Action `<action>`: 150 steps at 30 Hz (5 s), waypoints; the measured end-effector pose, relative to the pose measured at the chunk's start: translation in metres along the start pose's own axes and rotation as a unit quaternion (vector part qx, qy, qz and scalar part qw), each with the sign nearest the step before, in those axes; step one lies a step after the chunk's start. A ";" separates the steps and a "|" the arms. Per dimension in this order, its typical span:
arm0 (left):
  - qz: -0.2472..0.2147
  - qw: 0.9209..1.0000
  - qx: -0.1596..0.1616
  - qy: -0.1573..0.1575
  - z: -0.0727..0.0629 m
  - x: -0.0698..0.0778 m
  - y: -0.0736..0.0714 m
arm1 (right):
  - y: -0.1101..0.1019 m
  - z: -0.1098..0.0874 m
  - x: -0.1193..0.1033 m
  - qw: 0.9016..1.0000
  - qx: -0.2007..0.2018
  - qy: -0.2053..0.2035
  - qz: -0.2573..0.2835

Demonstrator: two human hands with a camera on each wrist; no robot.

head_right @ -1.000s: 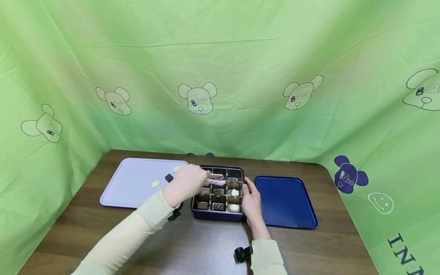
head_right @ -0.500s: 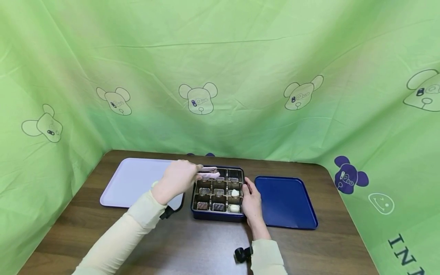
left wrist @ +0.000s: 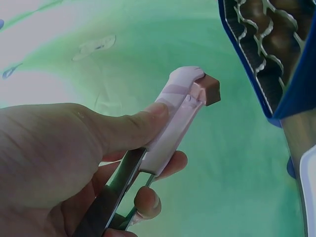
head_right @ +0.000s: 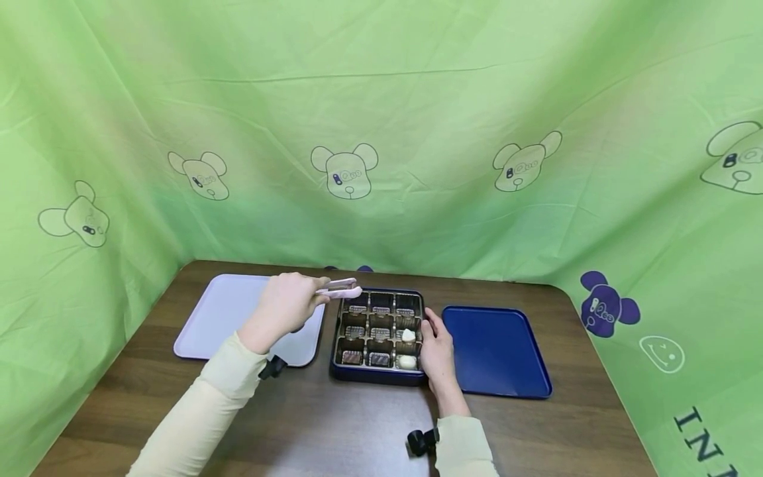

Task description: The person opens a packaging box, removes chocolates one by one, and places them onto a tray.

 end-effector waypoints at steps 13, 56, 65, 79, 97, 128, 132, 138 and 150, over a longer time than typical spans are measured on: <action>-0.031 0.999 -0.011 -0.033 -0.017 -0.023 0.006 | -0.001 -0.002 -0.001 1.000 0.001 0.001 -0.001; -0.055 0.980 -0.024 -0.189 -0.078 -0.085 0.043 | 0.000 0.000 -0.001 1.000 0.007 -0.002 0.011; -0.051 0.980 -0.024 -0.189 -0.085 -0.087 0.049 | 0.000 0.001 -0.001 1.000 0.005 0.003 0.007; -0.046 0.980 -0.033 -0.189 -0.088 -0.083 0.064 | 0.000 0.000 -0.001 1.000 0.007 0.005 0.000; -0.083 0.971 -0.052 -0.219 -0.092 -0.083 0.079 | 0.000 0.000 -0.002 1.000 0.007 0.006 -0.002; -0.139 0.990 -0.031 -0.024 -0.032 -0.027 0.013 | 0.000 0.000 -0.002 1.000 0.010 0.009 0.001; -0.163 0.985 -0.047 0.026 -0.015 0.001 0.011 | -0.001 0.000 -0.001 1.000 0.011 0.009 0.002; -0.140 0.985 -0.069 0.078 0.010 0.043 0.011 | 0.000 -0.002 -0.002 1.000 0.011 0.011 0.006; -0.070 0.989 -0.090 0.099 0.037 0.075 0.031 | 0.001 0.000 -0.005 1.000 0.006 0.002 0.008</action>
Point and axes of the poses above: each hand's wrist, its own z-axis towards the middle knuckle, its own y-axis out of the palm, x = y × z, the point moved 1 cm from there along z, towards the middle knuckle, and after that the axes turned 12 degrees about y, right-handed, at the moved point
